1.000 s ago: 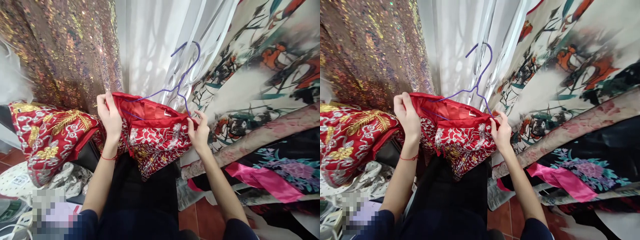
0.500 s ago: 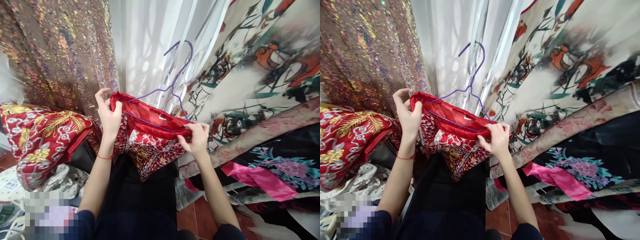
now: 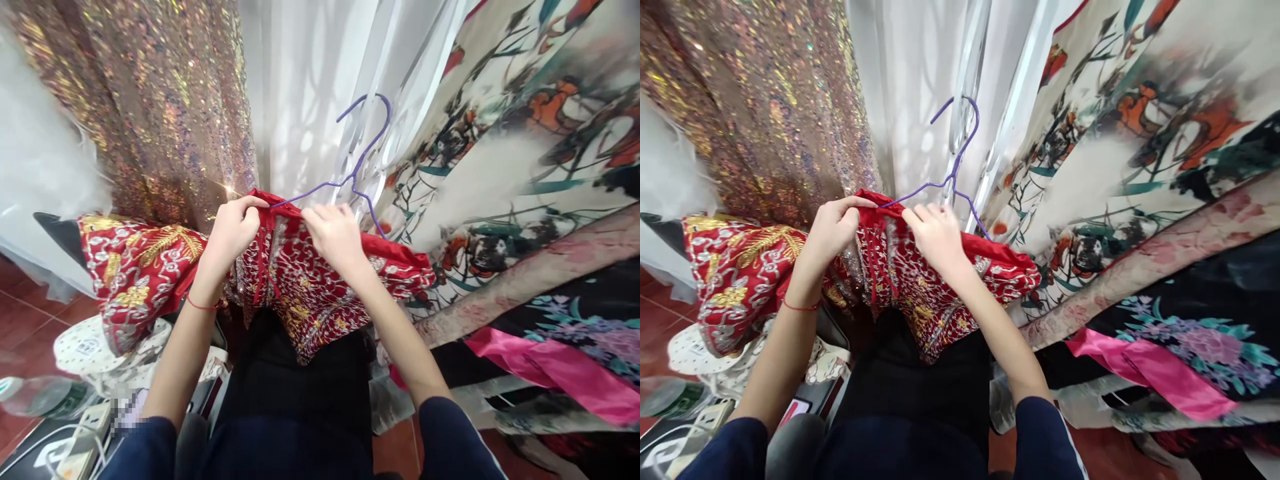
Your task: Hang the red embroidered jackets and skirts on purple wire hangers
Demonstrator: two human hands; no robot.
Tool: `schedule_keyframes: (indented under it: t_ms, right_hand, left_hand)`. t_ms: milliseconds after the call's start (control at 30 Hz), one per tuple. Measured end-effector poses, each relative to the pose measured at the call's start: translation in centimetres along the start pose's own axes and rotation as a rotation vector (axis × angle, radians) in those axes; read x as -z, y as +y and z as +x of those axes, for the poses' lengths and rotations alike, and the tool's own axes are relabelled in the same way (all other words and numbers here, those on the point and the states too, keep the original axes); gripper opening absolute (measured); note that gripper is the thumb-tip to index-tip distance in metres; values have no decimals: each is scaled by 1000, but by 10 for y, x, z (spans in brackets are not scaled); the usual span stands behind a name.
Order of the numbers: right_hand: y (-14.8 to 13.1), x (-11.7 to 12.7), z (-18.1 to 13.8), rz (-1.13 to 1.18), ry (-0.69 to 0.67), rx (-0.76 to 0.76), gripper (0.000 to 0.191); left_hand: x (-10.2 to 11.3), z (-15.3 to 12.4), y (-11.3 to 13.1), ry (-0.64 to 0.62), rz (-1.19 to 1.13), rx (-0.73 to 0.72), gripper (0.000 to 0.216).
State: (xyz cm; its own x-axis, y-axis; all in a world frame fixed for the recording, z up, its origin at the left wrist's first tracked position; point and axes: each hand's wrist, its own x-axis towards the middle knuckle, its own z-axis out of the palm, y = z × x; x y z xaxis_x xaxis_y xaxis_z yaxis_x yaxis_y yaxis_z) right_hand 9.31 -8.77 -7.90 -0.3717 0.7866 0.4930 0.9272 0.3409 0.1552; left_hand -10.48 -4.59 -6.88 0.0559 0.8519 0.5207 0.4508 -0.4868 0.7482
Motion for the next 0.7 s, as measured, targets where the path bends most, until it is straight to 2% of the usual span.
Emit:
schedule_keyframes:
  t_ms: [100, 167, 233, 367, 500, 567, 700]
  right_hand:
    - [9, 8, 9, -38, 188, 54, 33]
    - [16, 8, 13, -39, 231, 135, 31]
    - [24, 6, 19, -43, 233, 191, 31]
    - [38, -2, 33, -94, 163, 243, 34]
    - [46, -6, 37, -144, 156, 260, 32]
    - [48, -6, 37, -182, 173, 279, 32]
    - [49, -7, 39, -302, 250, 325, 33]
  left_hand:
    - [17, 13, 7, -195, 36, -36, 40]
    - [23, 26, 7, -268, 30, -43, 43]
    - [24, 42, 5, -287, 58, -67, 36]
    - [21, 82, 3, -300, 170, -207, 31]
    - [17, 117, 0, -425, -47, -313, 28]
    - [11, 126, -5, -509, -118, -357, 26]
    - [-11, 129, -21, -626, -76, -379, 23]
